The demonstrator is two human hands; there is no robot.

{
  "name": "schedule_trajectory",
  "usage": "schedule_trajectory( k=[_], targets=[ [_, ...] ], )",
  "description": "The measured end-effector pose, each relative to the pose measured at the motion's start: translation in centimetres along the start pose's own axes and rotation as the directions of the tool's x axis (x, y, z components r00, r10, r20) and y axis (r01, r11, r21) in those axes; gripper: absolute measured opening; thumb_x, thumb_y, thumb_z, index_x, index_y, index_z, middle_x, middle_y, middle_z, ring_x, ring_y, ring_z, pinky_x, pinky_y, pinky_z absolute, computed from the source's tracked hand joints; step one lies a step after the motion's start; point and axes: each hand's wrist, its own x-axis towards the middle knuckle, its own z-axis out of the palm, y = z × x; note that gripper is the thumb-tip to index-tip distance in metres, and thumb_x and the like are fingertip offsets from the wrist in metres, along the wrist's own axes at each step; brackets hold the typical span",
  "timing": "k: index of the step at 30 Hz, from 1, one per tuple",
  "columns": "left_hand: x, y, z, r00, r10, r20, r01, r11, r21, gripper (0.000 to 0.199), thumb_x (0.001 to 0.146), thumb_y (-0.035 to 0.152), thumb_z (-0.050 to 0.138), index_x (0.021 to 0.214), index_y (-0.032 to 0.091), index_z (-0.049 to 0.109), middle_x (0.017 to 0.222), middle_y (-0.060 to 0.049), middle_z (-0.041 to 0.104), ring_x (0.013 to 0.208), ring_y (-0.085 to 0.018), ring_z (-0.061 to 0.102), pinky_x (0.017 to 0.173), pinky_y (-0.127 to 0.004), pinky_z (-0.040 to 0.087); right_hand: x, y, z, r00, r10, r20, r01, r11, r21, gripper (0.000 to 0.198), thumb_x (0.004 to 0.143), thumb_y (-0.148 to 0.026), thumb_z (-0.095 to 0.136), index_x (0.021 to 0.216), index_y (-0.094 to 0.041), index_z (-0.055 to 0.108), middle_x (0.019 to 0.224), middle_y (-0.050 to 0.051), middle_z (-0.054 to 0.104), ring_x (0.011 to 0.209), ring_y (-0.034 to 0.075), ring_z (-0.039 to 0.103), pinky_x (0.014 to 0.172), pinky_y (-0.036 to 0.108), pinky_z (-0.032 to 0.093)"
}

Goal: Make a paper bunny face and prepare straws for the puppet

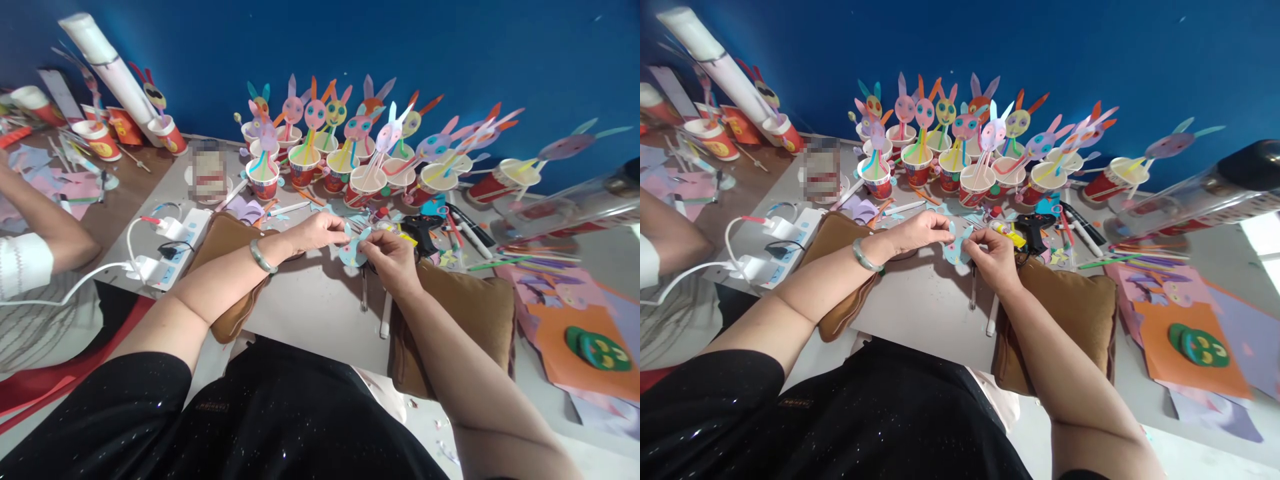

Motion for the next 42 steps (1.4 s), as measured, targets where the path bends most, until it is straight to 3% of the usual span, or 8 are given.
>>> schedule_trajectory(
  k=[16,19,23,30,34,42],
  targets=[
    [-0.1,0.2,-0.4,1.000,-0.005,0.024,0.003,0.997,0.077,0.016,0.083,0.020,0.069,0.068,0.013,0.068,0.066,0.001,0.066,0.066,-0.009,0.053,0.067,-0.028,0.037,-0.1,-0.3,0.2,1.000,0.004,0.022,-0.003,0.997,-0.075,0.018,0.076,-0.035,0.072,0.066,-0.022,0.064,0.063,-0.001,0.062,0.060,0.013,0.052,0.061,0.029,0.045],
    [0.3,-0.2,-0.7,0.999,-0.026,0.034,0.026,1.000,-0.012,0.012,0.079,0.022,0.075,0.076,0.012,0.069,0.073,-0.001,0.071,0.070,-0.010,0.058,0.070,-0.028,0.042,0.0,-0.2,0.2,1.000,-0.010,0.006,0.011,0.995,-0.099,0.018,0.076,-0.034,0.071,0.066,-0.022,0.064,0.063,-0.001,0.061,0.060,0.013,0.052,0.062,0.029,0.045],
    [0.9,-0.7,-1.4,0.998,-0.038,-0.040,0.032,0.989,-0.146,0.027,0.072,0.029,0.085,0.087,0.012,0.070,0.078,-0.001,0.072,0.073,-0.010,0.061,0.074,-0.028,0.047,0.0,-0.1,0.3,1.000,-0.016,-0.012,0.014,0.993,-0.121,0.019,0.077,-0.036,0.073,0.067,-0.022,0.065,0.065,0.000,0.064,0.062,0.015,0.054,0.061,0.030,0.046],
    [0.6,-0.7,-1.3,0.997,-0.022,0.074,0.021,1.000,0.009,0.022,0.075,0.032,0.082,0.076,0.013,0.071,0.070,0.002,0.066,0.068,-0.009,0.054,0.067,-0.026,0.039,-0.1,-0.2,0.3,1.000,0.010,-0.008,-0.011,0.997,-0.073,0.019,0.077,-0.038,0.072,0.067,-0.023,0.065,0.063,0.001,0.063,0.059,0.014,0.050,0.057,0.029,0.042],
    [0.3,-0.3,-0.7,0.998,-0.034,0.049,0.029,0.994,0.105,0.014,0.078,0.023,0.076,0.069,0.014,0.069,0.062,0.004,0.059,0.062,-0.009,0.048,0.064,-0.027,0.035,-0.2,-0.2,0.4,1.000,0.016,0.012,-0.016,0.999,-0.044,0.022,0.076,-0.041,0.073,0.068,-0.023,0.065,0.065,0.001,0.064,0.060,0.015,0.050,0.056,0.028,0.040],
    [0.1,0.0,-0.5,0.999,-0.033,0.032,0.030,0.995,0.091,0.015,0.076,0.018,0.073,0.063,0.015,0.066,0.057,0.005,0.054,0.060,-0.008,0.045,0.063,-0.028,0.032,-0.2,-0.4,0.5,0.999,0.039,0.033,-0.038,0.999,-0.009,0.026,0.073,-0.043,0.080,0.069,-0.022,0.066,0.066,0.000,0.063,0.058,0.013,0.051,0.055,0.028,0.042]
  ],
)
